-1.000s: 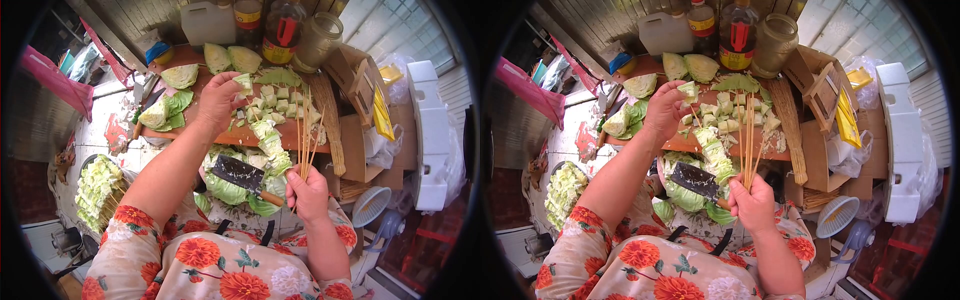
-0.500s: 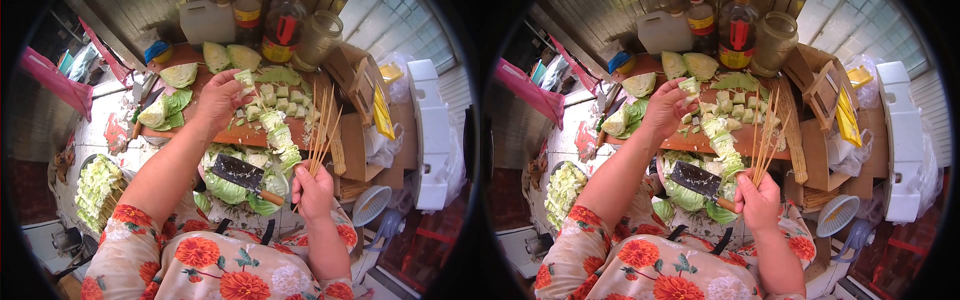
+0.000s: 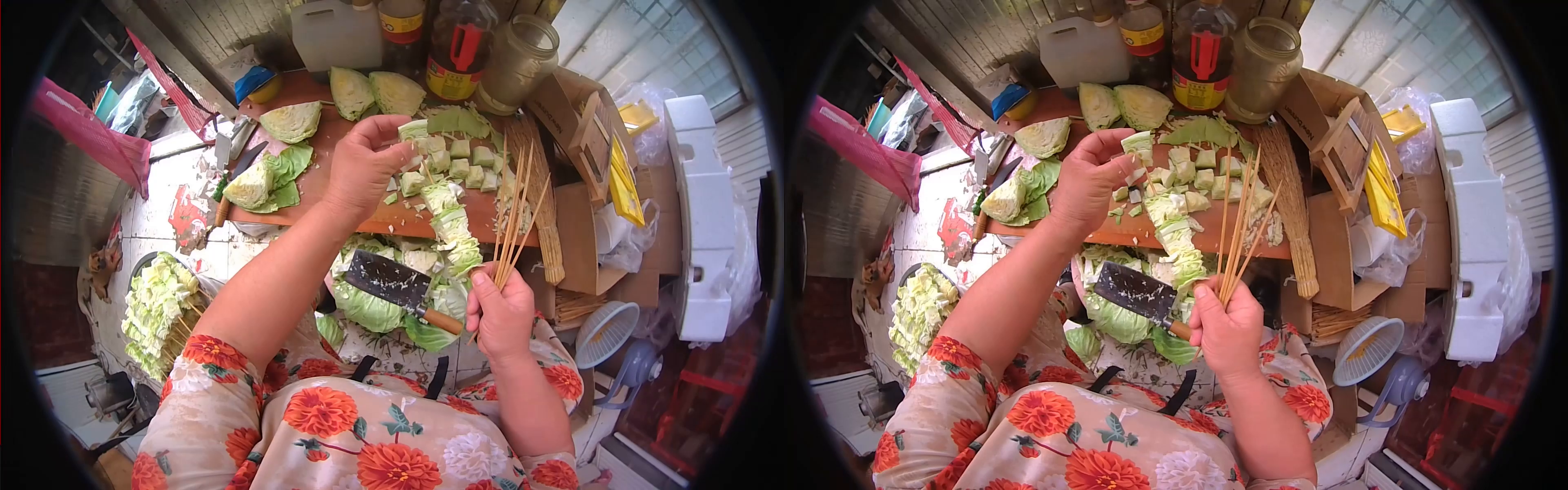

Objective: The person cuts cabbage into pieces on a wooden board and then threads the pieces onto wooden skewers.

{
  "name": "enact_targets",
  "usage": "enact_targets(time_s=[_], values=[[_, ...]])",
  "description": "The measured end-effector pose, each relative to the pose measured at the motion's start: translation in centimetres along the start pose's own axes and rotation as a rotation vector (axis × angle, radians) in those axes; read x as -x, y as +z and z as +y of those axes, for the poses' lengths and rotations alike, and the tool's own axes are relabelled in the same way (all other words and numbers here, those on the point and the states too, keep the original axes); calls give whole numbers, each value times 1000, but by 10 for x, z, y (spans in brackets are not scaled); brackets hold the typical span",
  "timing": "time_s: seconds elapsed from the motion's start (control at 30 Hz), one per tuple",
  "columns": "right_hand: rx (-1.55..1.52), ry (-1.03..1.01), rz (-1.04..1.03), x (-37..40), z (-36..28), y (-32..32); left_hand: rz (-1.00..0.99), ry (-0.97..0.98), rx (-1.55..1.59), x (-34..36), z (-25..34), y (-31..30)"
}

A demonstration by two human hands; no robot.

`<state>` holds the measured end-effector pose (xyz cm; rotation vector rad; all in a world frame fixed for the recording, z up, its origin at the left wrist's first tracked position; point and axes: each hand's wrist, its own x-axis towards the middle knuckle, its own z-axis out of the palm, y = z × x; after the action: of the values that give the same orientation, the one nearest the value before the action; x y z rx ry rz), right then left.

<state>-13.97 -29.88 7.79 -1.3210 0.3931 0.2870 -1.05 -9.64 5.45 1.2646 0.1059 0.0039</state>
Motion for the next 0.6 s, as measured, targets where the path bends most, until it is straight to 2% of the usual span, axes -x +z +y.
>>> enact_targets(time_s=[0.3, 0.6], values=[[-84, -33, -24, -1, 13, 1, -14, -76, 40, 7, 0, 12], [-82, -59, -20, 1, 11, 1, -89, -66, -93, 16, 1, 16]])
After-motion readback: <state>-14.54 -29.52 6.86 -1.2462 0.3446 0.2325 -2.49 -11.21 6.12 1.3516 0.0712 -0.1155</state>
